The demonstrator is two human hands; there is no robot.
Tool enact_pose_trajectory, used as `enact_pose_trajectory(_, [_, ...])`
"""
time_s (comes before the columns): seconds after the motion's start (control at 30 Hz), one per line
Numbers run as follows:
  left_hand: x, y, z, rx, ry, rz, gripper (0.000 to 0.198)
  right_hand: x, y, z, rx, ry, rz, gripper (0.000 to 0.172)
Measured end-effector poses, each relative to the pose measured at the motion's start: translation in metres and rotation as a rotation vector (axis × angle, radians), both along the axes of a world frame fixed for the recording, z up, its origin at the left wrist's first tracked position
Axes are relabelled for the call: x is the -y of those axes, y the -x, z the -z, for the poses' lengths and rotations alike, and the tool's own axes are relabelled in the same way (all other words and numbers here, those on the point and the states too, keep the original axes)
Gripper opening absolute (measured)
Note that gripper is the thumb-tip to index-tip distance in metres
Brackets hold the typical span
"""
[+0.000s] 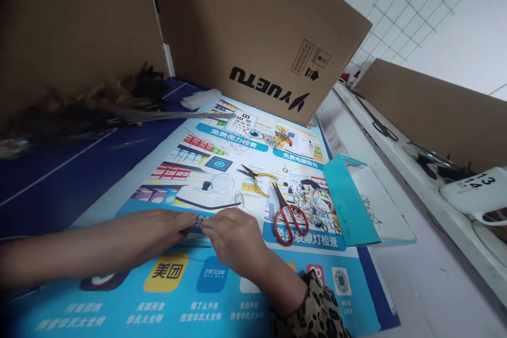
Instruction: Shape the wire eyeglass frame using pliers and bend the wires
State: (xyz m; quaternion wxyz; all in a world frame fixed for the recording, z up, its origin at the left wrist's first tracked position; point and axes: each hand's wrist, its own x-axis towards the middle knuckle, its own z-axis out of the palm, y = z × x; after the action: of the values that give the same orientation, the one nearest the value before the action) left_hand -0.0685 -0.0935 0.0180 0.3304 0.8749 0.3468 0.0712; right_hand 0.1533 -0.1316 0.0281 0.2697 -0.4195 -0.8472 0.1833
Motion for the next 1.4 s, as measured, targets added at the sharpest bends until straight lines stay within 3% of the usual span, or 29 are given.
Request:
enact_pose_trajectory(0.13, [-0.010, 0.000, -0.008, -0.066, 0.003, -0.066, 0.016, -0.001, -0.003, 0.005, 0.097, -0.044, -0.014, 0.028])
enact_pose_trajectory(0.33, [-0.005, 0.000, -0.026, -0.249, -0.032, 0.028, 0.008, -0.004, -0.006, 0.010, 0.235, 0.029, 0.000, 0.019])
enact_pose_trajectory(0.47, [0.005, -0.005, -0.023, -0.276, -0.045, 0.098, 0.009, -0.004, -0.001, 0.008, 0.381, 0.074, -0.072, 0.015])
enact_pose_trajectory(0.6, [0.010, -0.009, -0.017, -0.296, -0.103, 0.069, 0.013, -0.005, 0.004, 0.006, 0.425, 0.112, -0.096, 0.006])
enact_pose_trajectory(0.93, [0.016, -0.011, -0.019, -0.356, -0.186, 0.154, 0.028, 0.000, 0.010, 0.004, 0.618, 0.070, -0.112, 0.011])
enact_pose_trajectory(1.13, [0.011, 0.001, -0.019, -0.287, -0.216, 0.229, 0.021, 0.000, 0.008, 0.006, 0.625, 0.071, -0.143, 0.010])
enact_pose_trajectory(1.3, [0.006, 0.001, -0.024, -0.265, -0.148, 0.112, 0.007, 0.002, 0.008, 0.002, 0.654, 0.073, -0.157, 0.014])
enact_pose_trajectory(1.4, [0.008, -0.004, -0.031, -0.288, -0.062, 0.116, 0.005, 0.002, 0.007, 0.001, 0.632, 0.082, -0.158, 0.015])
